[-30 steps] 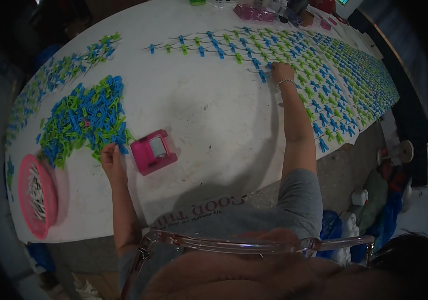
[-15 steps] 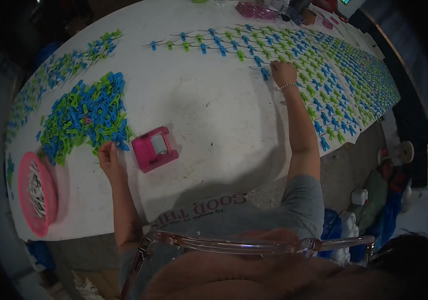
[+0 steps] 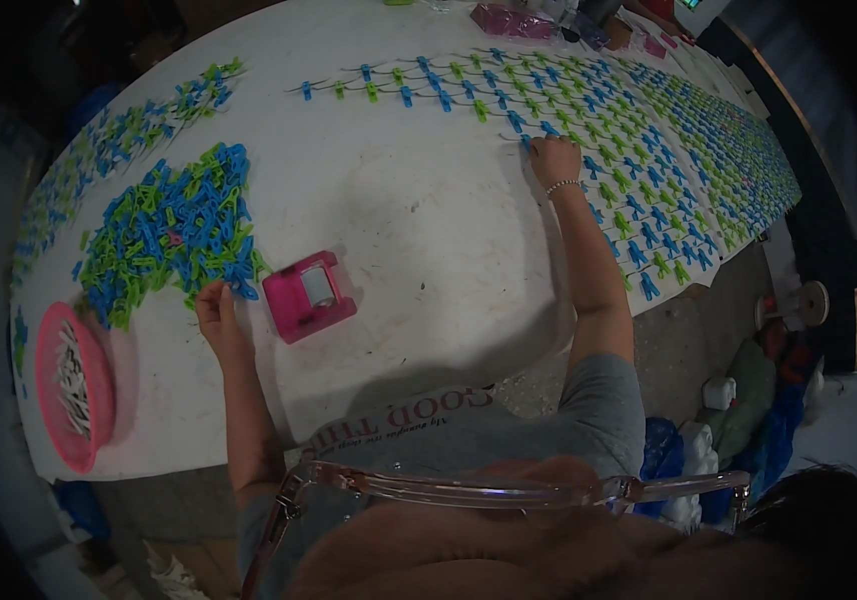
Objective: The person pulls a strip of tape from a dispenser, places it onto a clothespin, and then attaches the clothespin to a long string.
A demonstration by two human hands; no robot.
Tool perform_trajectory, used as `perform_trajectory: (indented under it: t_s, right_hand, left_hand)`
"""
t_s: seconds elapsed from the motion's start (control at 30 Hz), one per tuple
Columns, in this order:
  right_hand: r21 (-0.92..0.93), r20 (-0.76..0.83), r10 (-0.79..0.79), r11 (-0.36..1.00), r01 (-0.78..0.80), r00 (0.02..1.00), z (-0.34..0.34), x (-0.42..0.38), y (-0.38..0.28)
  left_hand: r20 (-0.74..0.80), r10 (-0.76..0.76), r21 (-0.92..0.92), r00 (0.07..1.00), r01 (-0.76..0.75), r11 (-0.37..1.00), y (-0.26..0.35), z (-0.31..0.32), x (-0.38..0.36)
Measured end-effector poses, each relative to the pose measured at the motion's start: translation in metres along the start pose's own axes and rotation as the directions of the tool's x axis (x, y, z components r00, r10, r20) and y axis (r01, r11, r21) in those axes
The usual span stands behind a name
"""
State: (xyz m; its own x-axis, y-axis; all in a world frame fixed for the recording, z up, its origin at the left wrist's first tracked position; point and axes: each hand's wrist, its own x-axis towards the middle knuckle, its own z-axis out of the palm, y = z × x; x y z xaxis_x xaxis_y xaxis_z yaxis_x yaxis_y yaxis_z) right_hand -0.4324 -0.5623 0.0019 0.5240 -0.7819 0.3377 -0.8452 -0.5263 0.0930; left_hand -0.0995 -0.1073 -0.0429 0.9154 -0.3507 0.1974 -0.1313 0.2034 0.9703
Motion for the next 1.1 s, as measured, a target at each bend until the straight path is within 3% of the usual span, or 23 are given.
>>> perform_trajectory:
  t_s: [0.2, 0.27, 0.33, 0.4, 0.5, 0.63, 0.7, 0.73, 0.8, 0.83, 0.9, 1.1]
  right_hand:
    - [-0.049, 0.019, 0.004, 0.999, -0.003, 1.0, 0.006, 0.001, 0.002]
    - [-0.095, -0.041, -0.041, 0.995, 0.037, 0.998, 0.011, 0.001, 0.005]
    - [-0.154, 0.01, -0.068, 0.986, 0.069, 0.998, 0.016, 0.007, 0.011]
    - [-0.15, 0.007, -0.108, 0.983, 0.107, 0.994, 0.009, 0.007, 0.009]
    - [-0.057, -0.248, -0.205, 0.979, 0.197, 0.947, -0.006, 0.001, -0.008]
    - [0.013, -0.351, -0.329, 0.935, 0.356, 0.877, -0.031, -0.012, -0.052]
    - [0.203, -0.387, -0.364, 0.863, 0.463, 0.847, -0.038, -0.022, -0.078]
    - [0.212, -0.39, -0.375, 0.852, 0.478, 0.841, -0.041, -0.029, -0.092]
    - [0.419, -0.476, -0.39, 0.687, 0.594, 0.788, -0.05, -0.046, -0.117]
    - [0.423, -0.479, -0.394, 0.68, 0.599, 0.784, -0.059, -0.055, -0.129]
    - [0.519, -0.158, -0.393, 0.747, 0.415, 0.906, -0.079, -0.073, -0.15]
    - [0.548, -0.296, -0.506, 0.604, 0.578, 0.81, -0.088, -0.096, -0.188]
  left_hand:
    - [-0.003, -0.009, -0.004, 1.0, 0.009, 1.0, -0.001, 0.001, 0.0]
    - [-0.03, -0.002, 0.003, 1.0, 0.002, 1.0, 0.0, 0.002, 0.001]
    - [0.01, 0.054, 0.081, 0.998, -0.055, 0.995, 0.005, 0.001, 0.0]
    - [-0.006, 0.084, 0.044, 0.996, -0.083, 0.996, 0.016, 0.002, 0.001]
    - [-0.082, 0.117, 0.021, 0.99, -0.116, 0.993, 0.044, -0.011, 0.011]
    - [-0.196, 0.136, -0.005, 0.971, -0.14, 0.99, 0.074, -0.048, 0.033]
    - [-0.086, 0.09, 0.13, 0.992, -0.079, 0.988, 0.074, -0.071, 0.043]
    - [-0.104, 0.094, 0.139, 0.99, -0.079, 0.987, 0.065, -0.085, 0.05]
    - [0.136, 0.008, 0.572, 0.991, -0.085, 0.816, 0.05, -0.106, 0.053]
    - [0.127, 0.01, 0.576, 0.992, -0.083, 0.813, 0.047, -0.112, 0.051]
    - [0.234, -0.125, 0.797, 0.964, -0.117, 0.593, 0.052, -0.11, 0.037]
    - [0.308, -0.147, 0.829, 0.94, -0.189, 0.526, 0.037, -0.109, 0.009]
